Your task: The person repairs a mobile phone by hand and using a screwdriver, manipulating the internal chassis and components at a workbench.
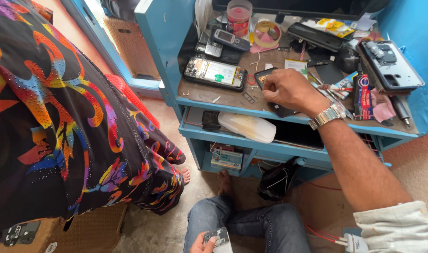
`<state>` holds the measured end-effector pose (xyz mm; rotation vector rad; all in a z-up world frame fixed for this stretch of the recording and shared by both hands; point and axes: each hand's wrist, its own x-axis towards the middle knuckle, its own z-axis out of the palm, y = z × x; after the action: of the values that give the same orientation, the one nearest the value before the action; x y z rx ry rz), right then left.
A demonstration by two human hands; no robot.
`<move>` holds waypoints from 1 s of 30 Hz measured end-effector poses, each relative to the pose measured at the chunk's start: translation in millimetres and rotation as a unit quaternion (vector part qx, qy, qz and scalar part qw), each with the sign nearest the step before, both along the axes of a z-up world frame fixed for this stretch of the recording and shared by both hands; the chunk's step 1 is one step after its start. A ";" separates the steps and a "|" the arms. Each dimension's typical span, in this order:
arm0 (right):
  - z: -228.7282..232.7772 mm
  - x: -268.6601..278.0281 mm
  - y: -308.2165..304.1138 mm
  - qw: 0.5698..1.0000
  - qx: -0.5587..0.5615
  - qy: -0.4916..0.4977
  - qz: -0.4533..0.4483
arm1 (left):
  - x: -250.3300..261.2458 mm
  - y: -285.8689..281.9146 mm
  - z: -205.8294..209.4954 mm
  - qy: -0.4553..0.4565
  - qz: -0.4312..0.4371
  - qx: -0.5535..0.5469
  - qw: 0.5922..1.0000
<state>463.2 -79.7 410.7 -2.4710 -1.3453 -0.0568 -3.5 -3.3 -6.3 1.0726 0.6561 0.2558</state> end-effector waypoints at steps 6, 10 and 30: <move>-2.8 13.5 -7.3 0.998 0.045 -0.005 -0.041 | -1.7 0.8 0.2 -0.019 -0.010 -0.024 0.999; 1.9 26.3 -38.5 0.977 -0.076 -0.035 -0.197 | -4.3 2.0 2.4 -0.008 -0.020 -0.043 0.999; 25.8 14.9 -60.8 0.967 -0.005 -0.065 -0.247 | 6.5 5.6 8.6 -0.003 -0.038 0.062 0.997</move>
<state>478.1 -140.5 436.5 -2.7904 -0.7389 -0.3323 3.1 2.3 2.2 1.2123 0.5991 0.2358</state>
